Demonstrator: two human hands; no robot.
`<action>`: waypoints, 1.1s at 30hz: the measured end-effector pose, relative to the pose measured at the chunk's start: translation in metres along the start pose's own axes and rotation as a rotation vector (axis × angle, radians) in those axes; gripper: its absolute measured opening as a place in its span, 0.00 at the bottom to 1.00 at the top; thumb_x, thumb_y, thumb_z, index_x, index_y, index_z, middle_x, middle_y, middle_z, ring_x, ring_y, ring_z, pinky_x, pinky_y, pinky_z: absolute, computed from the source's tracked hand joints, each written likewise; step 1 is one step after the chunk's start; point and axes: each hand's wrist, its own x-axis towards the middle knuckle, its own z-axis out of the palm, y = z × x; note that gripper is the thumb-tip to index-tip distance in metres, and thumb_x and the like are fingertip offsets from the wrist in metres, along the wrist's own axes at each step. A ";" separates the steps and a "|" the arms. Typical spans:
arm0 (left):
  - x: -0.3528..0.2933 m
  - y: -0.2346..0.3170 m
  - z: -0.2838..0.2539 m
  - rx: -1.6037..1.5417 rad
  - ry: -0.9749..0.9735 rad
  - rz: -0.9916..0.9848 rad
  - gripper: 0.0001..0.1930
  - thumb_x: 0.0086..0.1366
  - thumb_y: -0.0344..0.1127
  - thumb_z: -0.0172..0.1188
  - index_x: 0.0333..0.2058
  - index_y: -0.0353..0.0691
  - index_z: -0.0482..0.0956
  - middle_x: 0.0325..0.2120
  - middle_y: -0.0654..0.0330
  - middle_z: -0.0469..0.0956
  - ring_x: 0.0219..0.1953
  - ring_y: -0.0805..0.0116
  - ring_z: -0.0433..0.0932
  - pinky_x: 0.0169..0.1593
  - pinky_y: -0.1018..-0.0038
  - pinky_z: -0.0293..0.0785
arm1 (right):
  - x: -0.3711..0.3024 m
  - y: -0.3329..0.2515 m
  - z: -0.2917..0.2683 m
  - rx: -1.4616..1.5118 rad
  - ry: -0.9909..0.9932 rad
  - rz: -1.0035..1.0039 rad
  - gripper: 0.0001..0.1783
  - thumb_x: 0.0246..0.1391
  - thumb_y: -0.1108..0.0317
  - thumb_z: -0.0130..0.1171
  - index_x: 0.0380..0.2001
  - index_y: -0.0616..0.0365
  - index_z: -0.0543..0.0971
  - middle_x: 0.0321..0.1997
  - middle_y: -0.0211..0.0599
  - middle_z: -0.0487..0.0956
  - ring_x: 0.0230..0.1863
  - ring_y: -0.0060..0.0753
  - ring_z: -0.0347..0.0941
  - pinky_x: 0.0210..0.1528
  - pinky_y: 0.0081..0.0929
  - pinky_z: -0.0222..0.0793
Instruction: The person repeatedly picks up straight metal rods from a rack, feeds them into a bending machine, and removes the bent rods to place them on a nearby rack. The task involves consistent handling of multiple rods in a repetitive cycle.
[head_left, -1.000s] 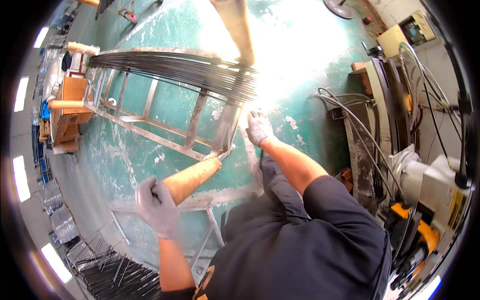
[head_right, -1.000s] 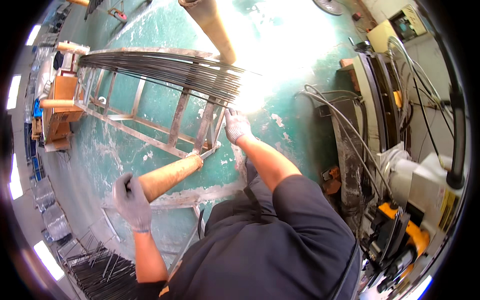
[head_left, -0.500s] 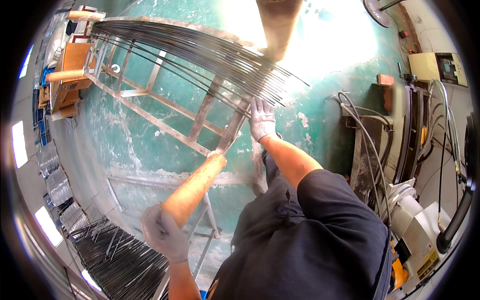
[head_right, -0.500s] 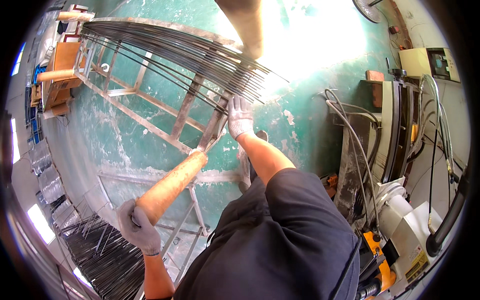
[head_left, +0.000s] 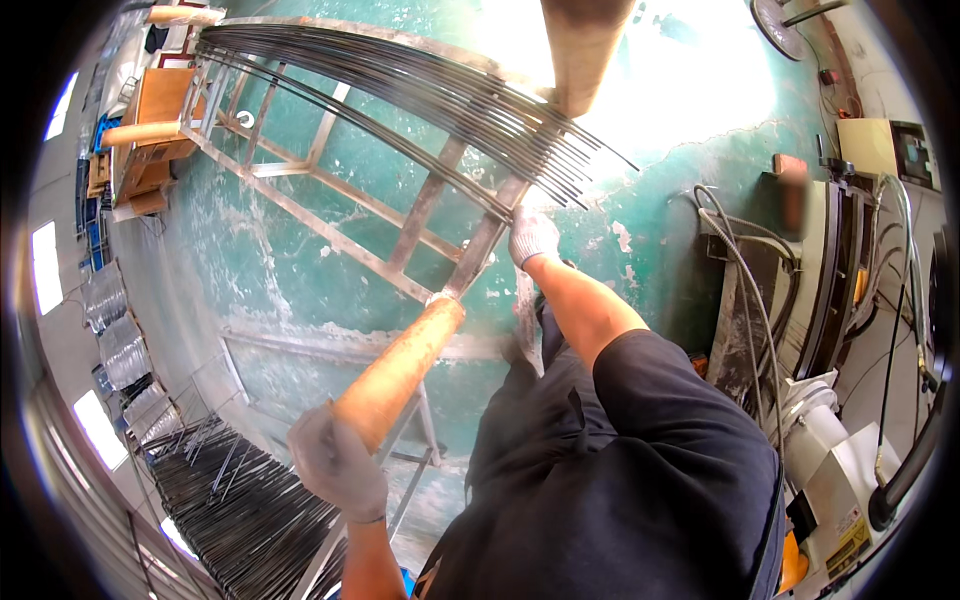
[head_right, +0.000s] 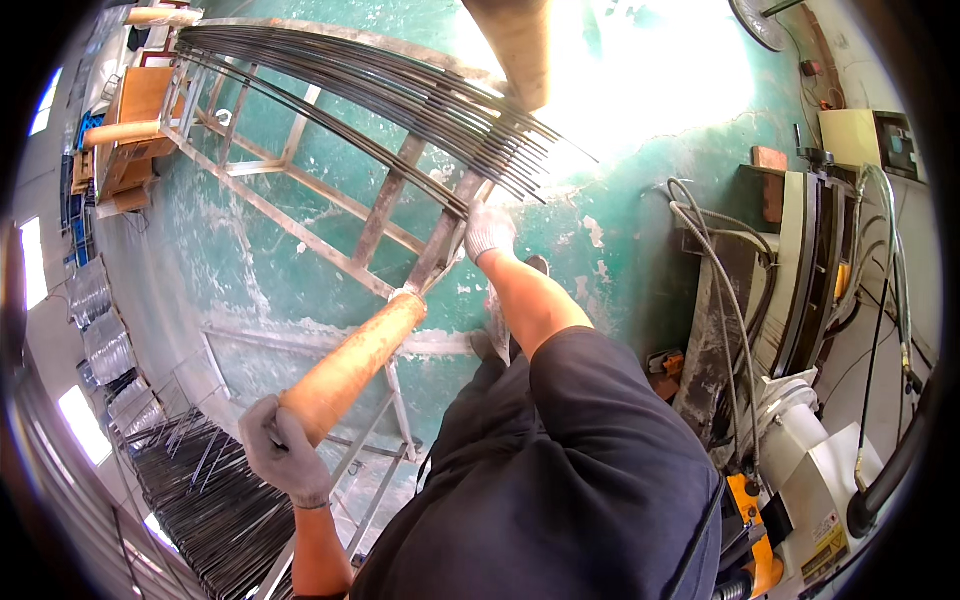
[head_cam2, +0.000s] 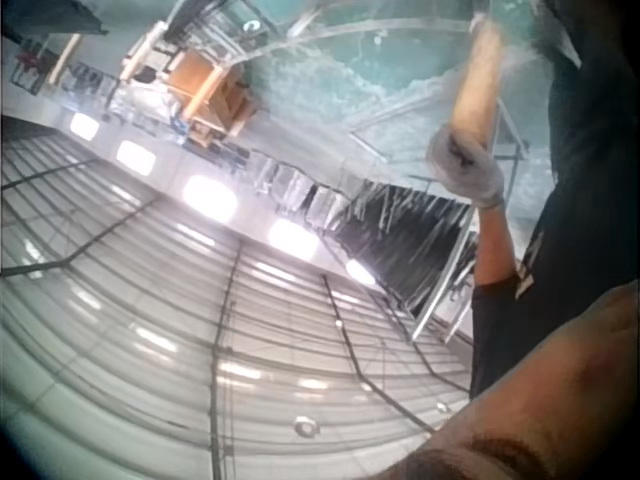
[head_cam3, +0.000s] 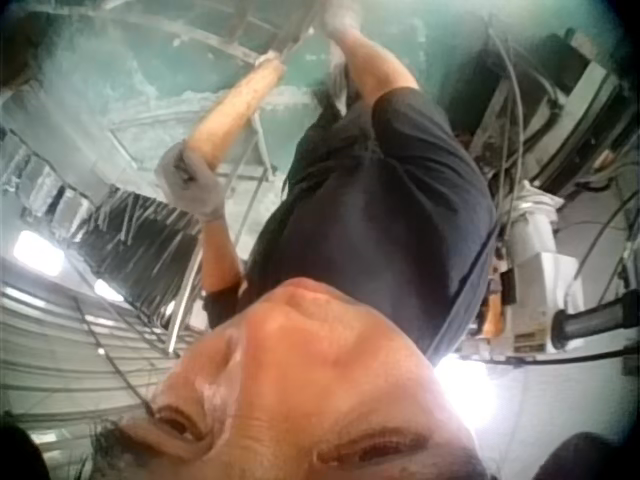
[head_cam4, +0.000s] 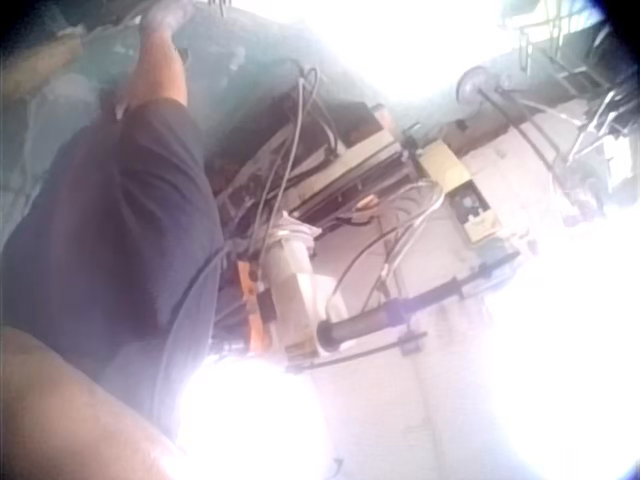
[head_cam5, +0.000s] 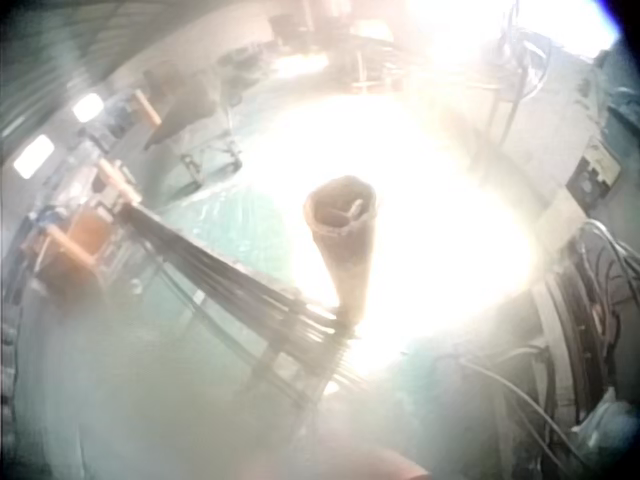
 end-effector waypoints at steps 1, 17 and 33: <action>0.002 0.000 0.000 0.011 0.001 0.004 0.06 0.66 0.26 0.59 0.39 0.35 0.81 0.42 0.53 0.82 0.46 0.51 0.80 0.52 0.58 0.76 | 0.002 -0.001 -0.003 0.035 -0.040 0.027 0.10 0.62 0.71 0.51 0.42 0.53 0.81 0.51 0.55 0.82 0.52 0.58 0.79 0.57 0.49 0.72; 0.002 -0.004 0.000 0.008 0.008 0.058 0.07 0.66 0.26 0.58 0.41 0.34 0.81 0.42 0.53 0.82 0.46 0.50 0.80 0.53 0.58 0.76 | 0.009 0.024 -0.017 -0.234 0.508 -0.363 0.09 0.55 0.67 0.57 0.34 0.55 0.84 0.52 0.42 0.79 0.56 0.46 0.72 0.56 0.46 0.70; 0.004 -0.004 0.004 0.033 0.049 0.177 0.08 0.67 0.22 0.55 0.41 0.28 0.81 0.40 0.52 0.82 0.43 0.55 0.81 0.51 0.62 0.77 | 0.022 0.006 0.004 -0.182 0.434 -0.223 0.15 0.59 0.71 0.53 0.49 0.53 0.79 0.44 0.50 0.81 0.50 0.56 0.76 0.55 0.51 0.71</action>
